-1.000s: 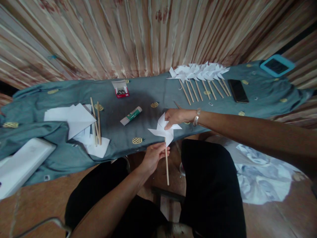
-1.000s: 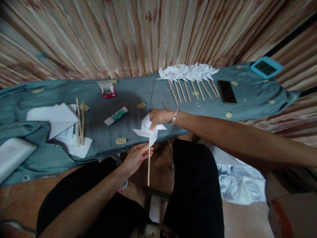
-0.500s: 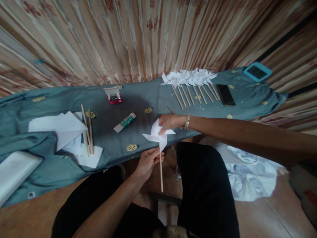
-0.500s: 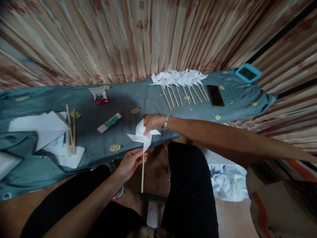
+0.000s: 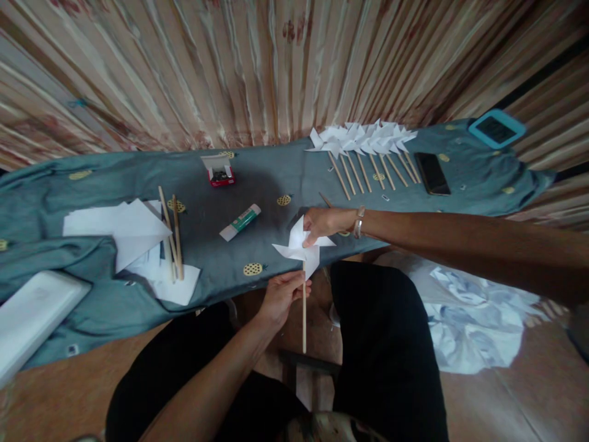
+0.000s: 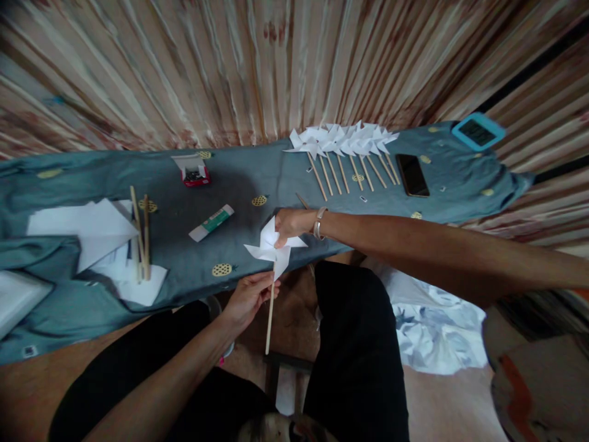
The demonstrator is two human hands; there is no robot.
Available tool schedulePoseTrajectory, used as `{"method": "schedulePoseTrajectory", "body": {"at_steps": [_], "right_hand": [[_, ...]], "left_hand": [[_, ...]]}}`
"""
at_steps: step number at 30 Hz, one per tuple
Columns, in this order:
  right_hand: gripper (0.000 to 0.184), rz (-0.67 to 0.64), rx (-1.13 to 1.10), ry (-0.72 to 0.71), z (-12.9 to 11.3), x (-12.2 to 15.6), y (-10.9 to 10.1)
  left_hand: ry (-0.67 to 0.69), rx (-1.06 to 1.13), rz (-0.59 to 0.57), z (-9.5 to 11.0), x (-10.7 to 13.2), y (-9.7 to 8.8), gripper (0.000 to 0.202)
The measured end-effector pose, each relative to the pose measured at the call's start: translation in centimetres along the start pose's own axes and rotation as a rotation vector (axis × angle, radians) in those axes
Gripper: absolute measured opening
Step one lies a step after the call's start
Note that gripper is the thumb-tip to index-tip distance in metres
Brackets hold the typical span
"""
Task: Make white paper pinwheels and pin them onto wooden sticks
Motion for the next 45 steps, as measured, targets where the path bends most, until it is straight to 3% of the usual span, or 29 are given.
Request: {"method": "schedulePoseTrajectory", "body": {"at_steps": [7, 13, 27, 33, 45], "right_hand": [[0.015, 0.007, -0.039, -0.034, 0.2, 0.0, 0.1], [0.028, -0.009, -0.138, -0.094, 0.3, 0.3, 0.8], [0.029, -0.03, -0.174, -0.082, 0.1, 0.2, 0.8], [0.023, -0.047, -0.119, -0.048, 0.1, -0.2, 0.6], [0.007, -0.099, -0.266, -0.085, -0.1, -0.5, 1.0]], "left_hand": [[-0.008, -0.025, 0.004, 0.0, 0.1, -0.1, 0.02], [0.011, -0.026, 0.001, 0.1, 0.3, 0.1, 0.018], [0.009, -0.012, 0.002, 0.0, 0.2, 0.1, 0.019], [-0.009, 0.011, -0.004, -0.2, -0.1, -0.1, 0.023], [-0.005, 0.021, -0.024, -0.3, 0.0, 0.1, 0.034]]}}
Point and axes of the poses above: each hand's wrist, its own x-axis away from the middle knuckle, its own y-axis out of the palm, z = x × y, the point moved 9 cm from there along -x, towards the middle knuckle, and after that the axes turned 3 degrees about -y, right-handed, at the moved point
